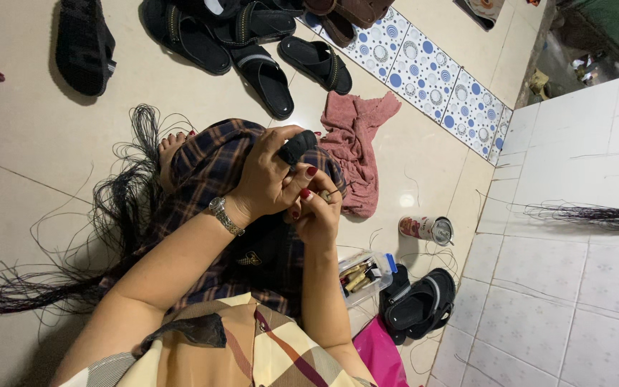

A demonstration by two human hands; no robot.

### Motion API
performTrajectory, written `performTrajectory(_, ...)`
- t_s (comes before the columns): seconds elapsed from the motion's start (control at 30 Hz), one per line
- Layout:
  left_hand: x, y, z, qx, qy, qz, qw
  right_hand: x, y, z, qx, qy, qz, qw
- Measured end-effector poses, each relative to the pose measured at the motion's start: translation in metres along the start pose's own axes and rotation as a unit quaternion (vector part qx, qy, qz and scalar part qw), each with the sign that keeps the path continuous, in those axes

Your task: The person sews the edge of a black shoe by hand, pulling a long thread through a hole with a needle.

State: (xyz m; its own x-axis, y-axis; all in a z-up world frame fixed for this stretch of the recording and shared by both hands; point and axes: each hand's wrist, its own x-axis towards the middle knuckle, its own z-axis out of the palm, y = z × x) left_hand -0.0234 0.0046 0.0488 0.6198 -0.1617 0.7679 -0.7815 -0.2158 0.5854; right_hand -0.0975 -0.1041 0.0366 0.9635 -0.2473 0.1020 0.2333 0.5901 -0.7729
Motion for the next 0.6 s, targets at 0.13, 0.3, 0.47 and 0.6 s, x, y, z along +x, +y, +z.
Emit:
performTrajectory(0.13,-0.002,-0.004,0.002,0.005,0.001,0.003,1.000,0.001,0.000,0.009,-0.012,0.021,0.002,1.000)
performTrajectory(0.3,-0.003,0.000,0.002,0.052,0.004,0.011,0.999,0.007,-0.003,-0.005,-0.105,0.087,-0.018,0.991)
performTrajectory(0.47,-0.024,0.010,-0.032,0.024,-0.003,-0.155,0.988,0.003,-0.076,-0.037,-0.455,0.001,-0.002,0.891)
performTrajectory(0.6,-0.055,0.017,-0.078,0.061,-0.030,-0.196,0.978,-0.032,-0.113,-0.045,-0.648,-0.108,-0.017,0.754)
